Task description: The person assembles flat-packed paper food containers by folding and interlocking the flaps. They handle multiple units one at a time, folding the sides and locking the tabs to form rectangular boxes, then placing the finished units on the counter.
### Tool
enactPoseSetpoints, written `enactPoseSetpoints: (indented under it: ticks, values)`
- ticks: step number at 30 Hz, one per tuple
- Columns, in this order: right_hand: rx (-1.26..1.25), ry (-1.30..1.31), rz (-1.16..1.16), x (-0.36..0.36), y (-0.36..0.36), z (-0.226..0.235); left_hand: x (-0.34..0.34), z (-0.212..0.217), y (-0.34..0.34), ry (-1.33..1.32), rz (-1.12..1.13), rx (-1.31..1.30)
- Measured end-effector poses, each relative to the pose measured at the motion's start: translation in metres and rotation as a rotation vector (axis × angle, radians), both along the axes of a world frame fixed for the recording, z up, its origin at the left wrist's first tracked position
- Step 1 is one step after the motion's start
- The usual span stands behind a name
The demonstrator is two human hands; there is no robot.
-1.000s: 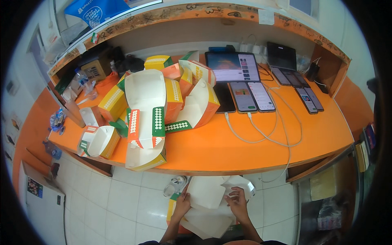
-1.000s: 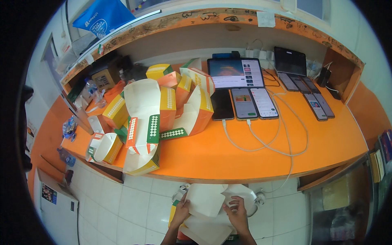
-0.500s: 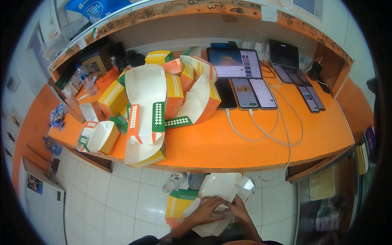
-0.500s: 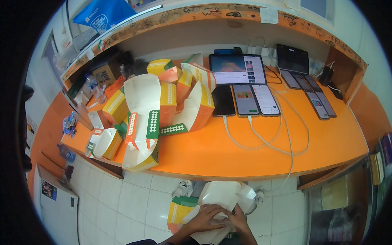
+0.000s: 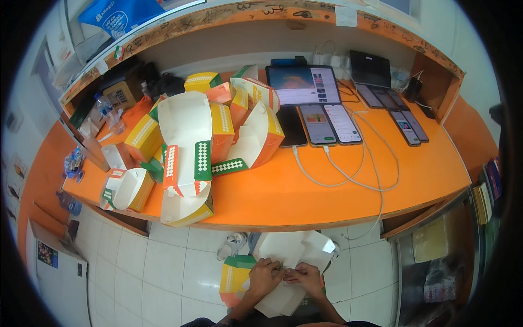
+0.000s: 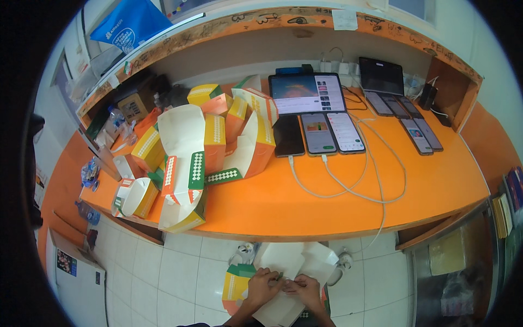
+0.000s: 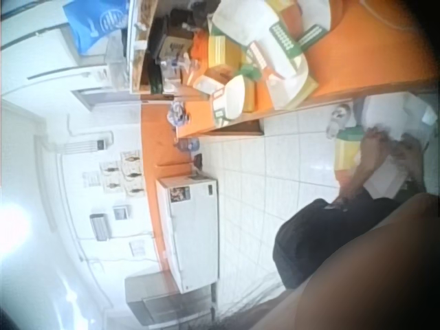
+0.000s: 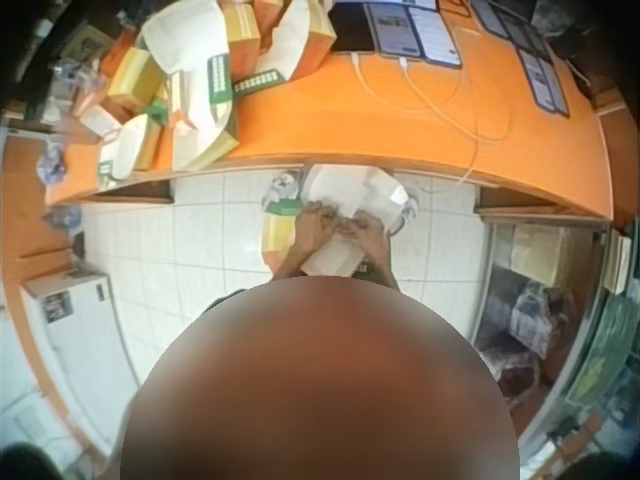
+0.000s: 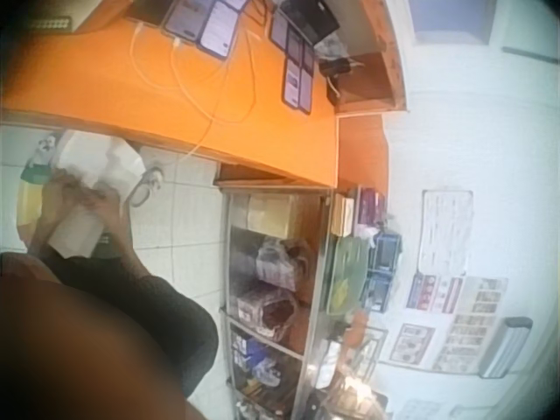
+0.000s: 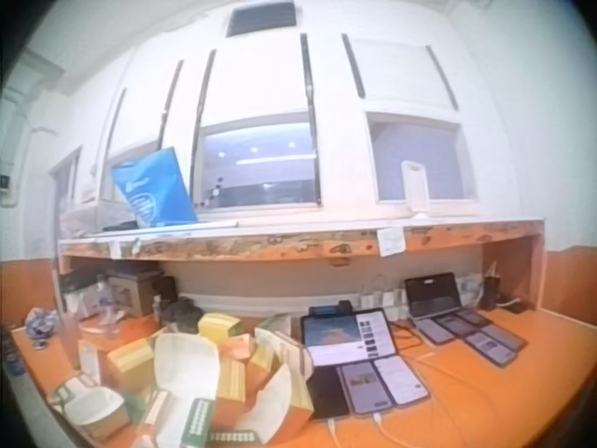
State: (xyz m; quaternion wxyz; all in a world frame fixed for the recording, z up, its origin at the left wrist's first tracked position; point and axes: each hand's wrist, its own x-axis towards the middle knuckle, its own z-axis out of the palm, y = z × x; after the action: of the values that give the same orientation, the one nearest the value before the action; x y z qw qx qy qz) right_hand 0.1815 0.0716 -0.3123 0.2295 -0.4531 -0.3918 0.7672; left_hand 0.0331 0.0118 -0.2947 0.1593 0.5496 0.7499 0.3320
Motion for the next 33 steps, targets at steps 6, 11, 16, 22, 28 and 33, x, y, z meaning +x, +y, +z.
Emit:
enactPoseSetpoints:
  ticks: [6,11,16,22,28,33]
  values:
    - [0.04,-0.063,-0.075,-0.005,-0.005,-0.014,-0.008,-0.005,0.006,-0.154,-0.096,-0.292]
    - [0.044,-0.026,-0.03,-0.001,0.003,-0.008,-0.008,-0.004,0.007,-0.563,-0.041,-0.41]
    - [0.034,-0.038,0.026,0.002,0.009,-0.001,-0.005,-0.006,0.005,-0.816,-0.022,-0.411]
    - [0.016,-0.133,0.214,0.014,0.01,-0.006,-0.011,-0.009,-0.004,-1.154,-0.04,-0.465]
    - [-0.063,-0.119,0.237,0.015,0.011,-0.009,-0.015,-0.012,-0.008,-1.239,-0.076,-0.475]
    - [-0.071,-0.168,0.2,0.009,0.007,-0.009,-0.013,-0.019,-0.011,-1.265,-0.062,-0.448]
